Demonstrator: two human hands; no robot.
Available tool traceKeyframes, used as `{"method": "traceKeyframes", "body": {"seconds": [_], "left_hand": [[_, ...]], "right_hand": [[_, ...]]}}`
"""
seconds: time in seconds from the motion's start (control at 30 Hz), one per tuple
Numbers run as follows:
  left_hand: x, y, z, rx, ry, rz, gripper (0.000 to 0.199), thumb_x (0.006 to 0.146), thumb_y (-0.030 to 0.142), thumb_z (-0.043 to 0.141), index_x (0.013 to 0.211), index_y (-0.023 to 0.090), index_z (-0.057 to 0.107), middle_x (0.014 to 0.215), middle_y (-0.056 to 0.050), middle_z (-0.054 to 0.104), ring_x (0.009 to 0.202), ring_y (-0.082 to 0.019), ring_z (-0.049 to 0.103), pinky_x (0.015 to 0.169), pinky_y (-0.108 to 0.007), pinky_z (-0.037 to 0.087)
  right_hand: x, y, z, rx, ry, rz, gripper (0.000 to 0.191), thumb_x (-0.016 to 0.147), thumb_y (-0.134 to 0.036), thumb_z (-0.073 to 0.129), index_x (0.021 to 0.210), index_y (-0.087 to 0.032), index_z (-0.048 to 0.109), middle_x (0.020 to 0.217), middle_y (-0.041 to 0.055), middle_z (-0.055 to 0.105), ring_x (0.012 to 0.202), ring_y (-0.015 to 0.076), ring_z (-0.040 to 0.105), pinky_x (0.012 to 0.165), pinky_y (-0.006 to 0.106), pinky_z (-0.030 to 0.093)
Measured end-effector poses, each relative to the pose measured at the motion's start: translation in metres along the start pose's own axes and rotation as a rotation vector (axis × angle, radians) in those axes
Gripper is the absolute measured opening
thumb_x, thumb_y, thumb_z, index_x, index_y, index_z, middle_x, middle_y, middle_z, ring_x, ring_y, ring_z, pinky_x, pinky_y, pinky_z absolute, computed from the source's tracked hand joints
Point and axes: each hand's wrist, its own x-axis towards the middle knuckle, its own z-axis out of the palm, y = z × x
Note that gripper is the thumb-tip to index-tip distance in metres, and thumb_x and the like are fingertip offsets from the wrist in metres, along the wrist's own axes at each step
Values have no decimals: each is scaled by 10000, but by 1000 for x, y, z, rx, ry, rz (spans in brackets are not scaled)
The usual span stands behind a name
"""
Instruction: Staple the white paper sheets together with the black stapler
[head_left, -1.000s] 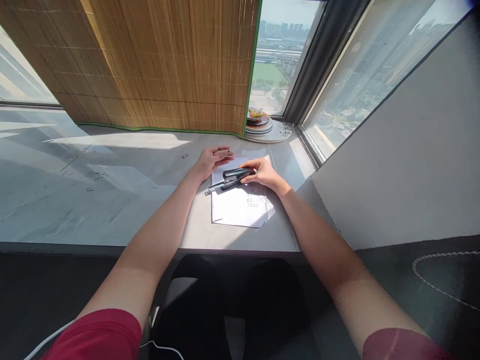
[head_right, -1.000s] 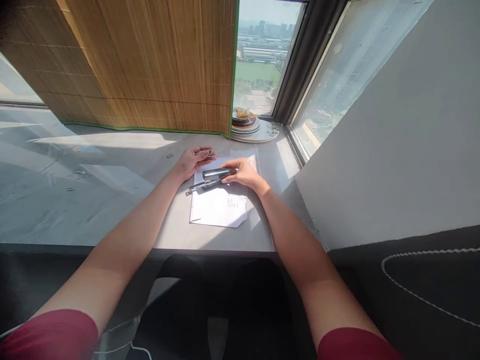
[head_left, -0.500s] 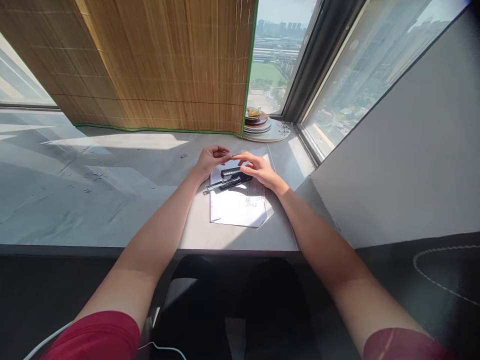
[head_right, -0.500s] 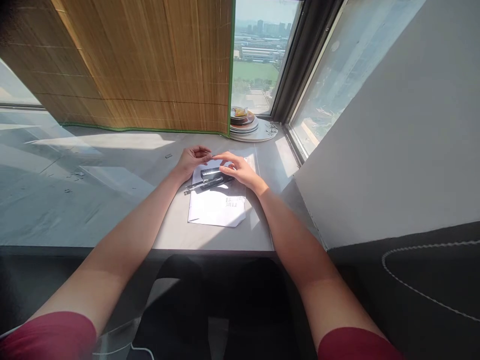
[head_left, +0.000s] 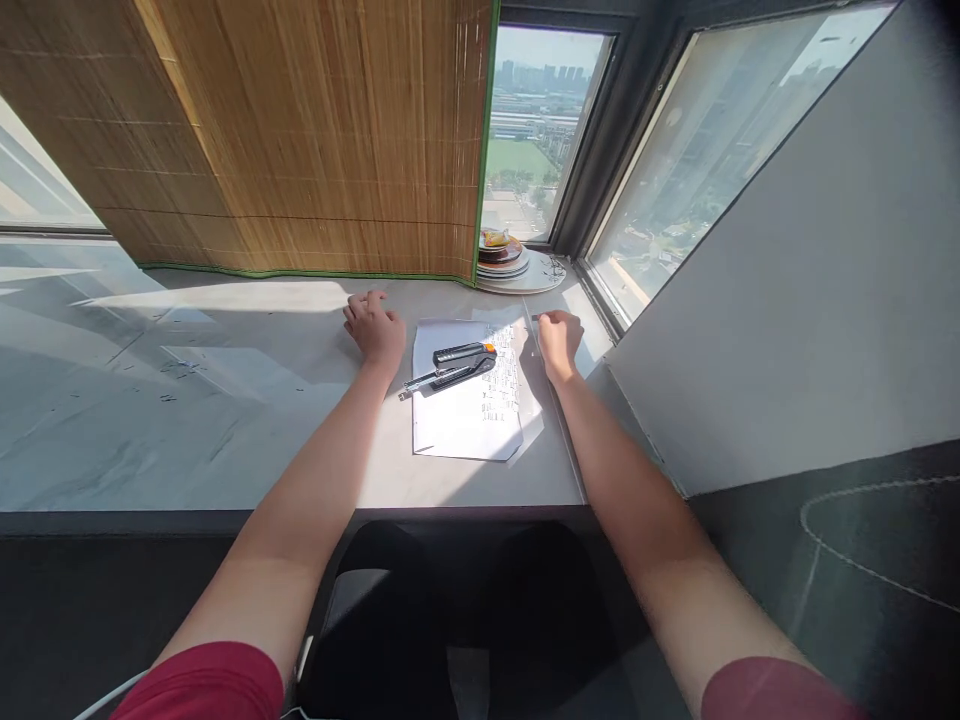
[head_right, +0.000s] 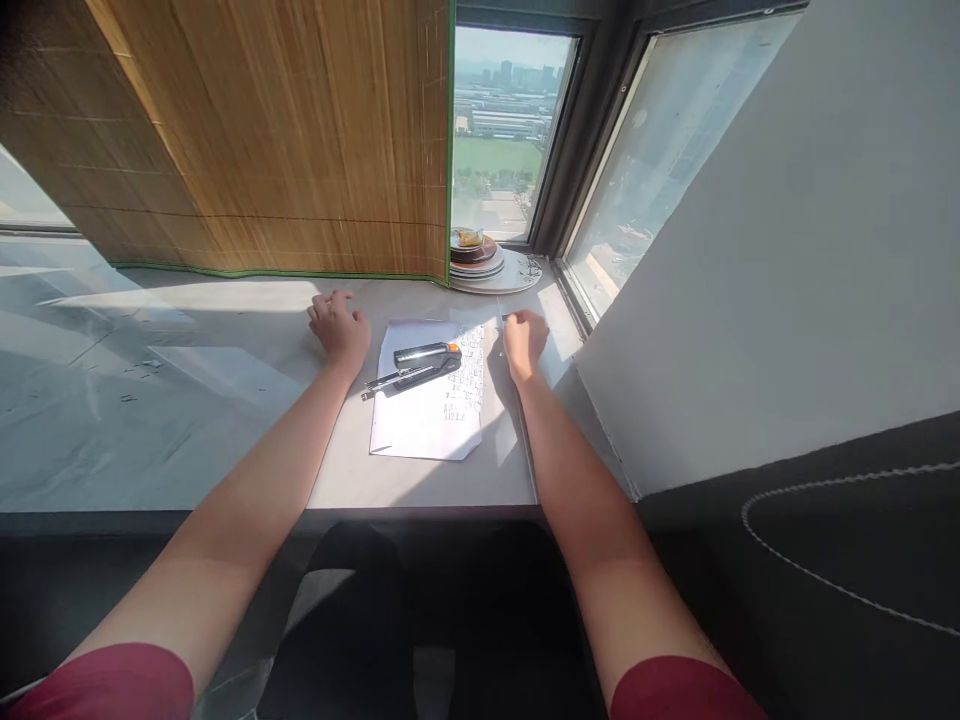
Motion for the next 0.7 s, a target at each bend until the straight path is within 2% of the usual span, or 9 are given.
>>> {"method": "traceKeyframes", "body": {"seconds": [0.07,0.2,0.3,0.4,0.47,0.57,0.6,0.63,0.7], "left_hand": [[1,-5,1,149,-19,-51,342,926,187,665,1266,193,706,1507,-241,586,1457,-459,479,1158,-644,401],[-1,-13,8,259,-196,-63,273,946,220,630,1188,161,740,1353,-273,658,1378,-506,510,1144,-724,381],[-1,-18,9,278,-288,28,259,895,157,641,1128,147,755,1282,-269,669,1339,-493,526,1119,-668,438],[0,-20,8,258,-327,73,319,866,85,618,1143,163,756,1224,-225,678,1306,-436,548,1112,-576,478],[2,-20,7,233,-323,74,363,865,54,582,1158,179,755,1178,-196,685,1267,-401,567,1094,-534,495],[3,-21,7,190,-290,53,406,865,41,559,1192,195,744,1187,-181,690,1227,-381,588,1061,-515,513],[3,-22,7,173,-273,44,418,873,44,556,1216,200,737,1201,-181,692,1221,-380,596,1056,-515,517],[3,-22,8,155,-257,38,430,884,49,553,1246,205,726,1212,-181,695,1215,-379,605,1056,-519,519],[3,-24,9,113,-235,33,431,912,70,556,1288,219,706,1210,-178,703,1211,-379,620,1076,-537,513]], "right_hand": [[2,5,-5,-62,90,154,171,889,-270,572,883,-206,731,880,119,735,879,282,677,850,424,553],[0,4,-7,-94,40,193,175,800,-187,597,878,-209,752,852,99,725,829,268,670,828,410,552],[-1,5,-5,-98,28,210,193,794,-177,594,879,-217,763,816,80,704,800,257,652,811,398,547],[0,7,-5,-128,18,233,183,794,-154,575,793,-221,746,731,63,649,757,250,610,787,396,524],[2,5,-5,-105,63,181,187,799,-140,568,768,-219,735,757,62,648,799,250,612,815,397,520],[0,-6,-2,-1,98,-64,165,858,-187,594,820,-218,751,905,61,708,946,239,640,918,388,522],[-3,-11,0,44,31,-161,157,895,-243,616,849,-224,764,945,54,725,965,230,644,921,376,523],[-6,-17,2,90,-90,-257,172,929,-321,640,880,-233,780,972,46,738,966,223,645,904,363,526],[-14,-26,5,157,-416,-424,267,940,-496,702,936,-252,811,996,37,753,939,218,637,852,351,525]]}}
